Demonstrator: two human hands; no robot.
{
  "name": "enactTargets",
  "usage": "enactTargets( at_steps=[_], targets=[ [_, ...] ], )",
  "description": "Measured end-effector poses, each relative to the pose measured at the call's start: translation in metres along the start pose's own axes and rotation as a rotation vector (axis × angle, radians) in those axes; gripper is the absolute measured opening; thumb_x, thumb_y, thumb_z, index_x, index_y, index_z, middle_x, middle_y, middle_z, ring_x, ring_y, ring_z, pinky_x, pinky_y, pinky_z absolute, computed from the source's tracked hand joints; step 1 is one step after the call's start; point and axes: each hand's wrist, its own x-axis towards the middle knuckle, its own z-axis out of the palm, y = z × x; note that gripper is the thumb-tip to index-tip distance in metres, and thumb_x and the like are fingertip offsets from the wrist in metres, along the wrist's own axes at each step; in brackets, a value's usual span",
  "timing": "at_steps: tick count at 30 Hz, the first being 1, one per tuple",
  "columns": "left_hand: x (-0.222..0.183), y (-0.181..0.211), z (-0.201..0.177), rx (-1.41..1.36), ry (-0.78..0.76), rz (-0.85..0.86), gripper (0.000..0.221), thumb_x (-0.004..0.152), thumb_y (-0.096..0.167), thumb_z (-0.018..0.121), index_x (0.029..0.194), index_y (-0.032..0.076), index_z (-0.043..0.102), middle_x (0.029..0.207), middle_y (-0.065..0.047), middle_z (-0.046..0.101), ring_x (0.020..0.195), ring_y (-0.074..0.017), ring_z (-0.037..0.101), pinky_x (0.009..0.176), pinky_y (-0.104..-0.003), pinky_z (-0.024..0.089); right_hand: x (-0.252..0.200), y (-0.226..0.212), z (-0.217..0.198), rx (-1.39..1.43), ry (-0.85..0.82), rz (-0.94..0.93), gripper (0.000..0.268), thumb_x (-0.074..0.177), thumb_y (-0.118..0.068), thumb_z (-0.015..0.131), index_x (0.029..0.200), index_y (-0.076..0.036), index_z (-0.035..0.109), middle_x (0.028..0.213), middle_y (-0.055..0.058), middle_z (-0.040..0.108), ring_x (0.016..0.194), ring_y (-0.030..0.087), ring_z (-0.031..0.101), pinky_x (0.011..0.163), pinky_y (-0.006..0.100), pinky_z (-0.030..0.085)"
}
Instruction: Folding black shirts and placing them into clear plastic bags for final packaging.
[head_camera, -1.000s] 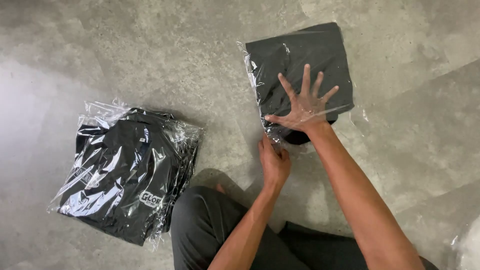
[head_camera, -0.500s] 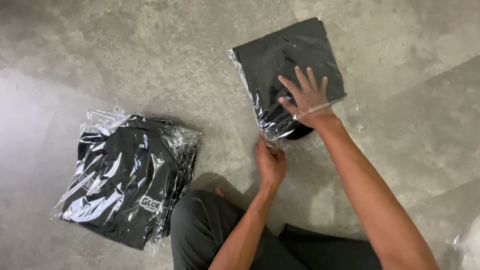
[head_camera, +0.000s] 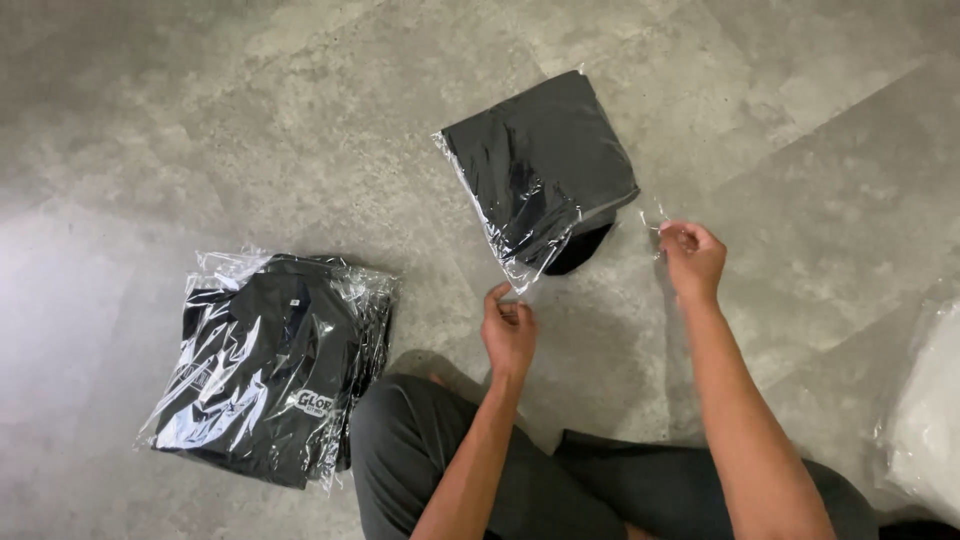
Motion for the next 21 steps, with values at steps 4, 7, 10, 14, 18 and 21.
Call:
enactTargets(
  at_steps=[4,7,10,14,18,21],
  targets=[
    [0.003,-0.005,-0.014,0.041,0.026,0.055,0.039,0.091,0.008,0.069,0.129,0.018,0.068,0.081,-0.008,0.071,0.08,-0.0211,0.07,0.074,-0.036,0.059,-0.016,0.006,-0.026,0.007,0.024,0.045,0.011,0.094,-0.019,0.081,0.101,-0.012,0.078,0.074,0.005,0.07,0.067,0.012,0.068,0.06,0.025,0.048],
    [0.013,-0.019,-0.019,0.053,-0.013,0.015,0.035,0.091,0.004,0.071,0.124,0.016,0.068,0.081,-0.002,0.067,0.081,-0.0169,0.069,0.076,-0.034,0.06,-0.044,0.011,-0.054,-0.007,0.028,0.131,0.014,0.094,-0.02,0.084,0.104,-0.011,0.079,0.083,0.006,0.072,0.065,0.013,0.071,0.054,0.025,0.049],
    [0.023,-0.051,-0.021,0.202,-0.144,-0.023,0.028,0.091,0.011,0.076,0.117,0.021,0.071,0.079,0.001,0.071,0.081,-0.0164,0.073,0.074,-0.034,0.061,-0.083,0.012,-0.09,0.082,0.004,0.289,0.019,0.093,-0.019,0.083,0.108,-0.009,0.078,0.093,0.014,0.076,0.067,0.015,0.071,0.048,0.024,0.051],
    [0.033,-0.096,-0.028,0.118,-0.308,-0.203,0.021,0.094,0.016,0.075,0.113,0.019,0.067,0.076,-0.003,0.075,0.068,-0.0141,0.072,0.064,-0.026,0.061,-0.129,0.004,-0.145,0.132,-0.209,0.37,0.031,0.092,-0.012,0.081,0.12,-0.002,0.073,0.105,0.016,0.075,0.08,0.02,0.073,0.057,0.026,0.056],
    [0.032,-0.054,-0.063,0.02,-0.528,-0.487,0.019,0.109,0.027,0.055,0.126,0.018,0.054,0.084,0.001,0.07,0.066,-0.0047,0.066,0.094,-0.022,0.053,-0.122,0.025,-0.184,-0.211,-0.319,0.11,0.034,0.096,-0.009,0.078,0.129,-0.004,0.072,0.113,0.02,0.075,0.1,0.036,0.073,0.079,0.045,0.057],
    [-0.021,0.009,-0.066,0.345,-0.022,0.362,0.049,0.081,0.011,0.082,0.124,0.018,0.06,0.11,-0.013,0.059,0.107,-0.0394,0.068,0.092,-0.051,0.057,-0.139,-0.014,-0.174,-0.361,-0.151,-0.296,0.026,0.095,-0.02,0.084,0.116,-0.007,0.074,0.1,0.011,0.073,0.097,0.027,0.07,0.08,0.036,0.053]
  ],
)
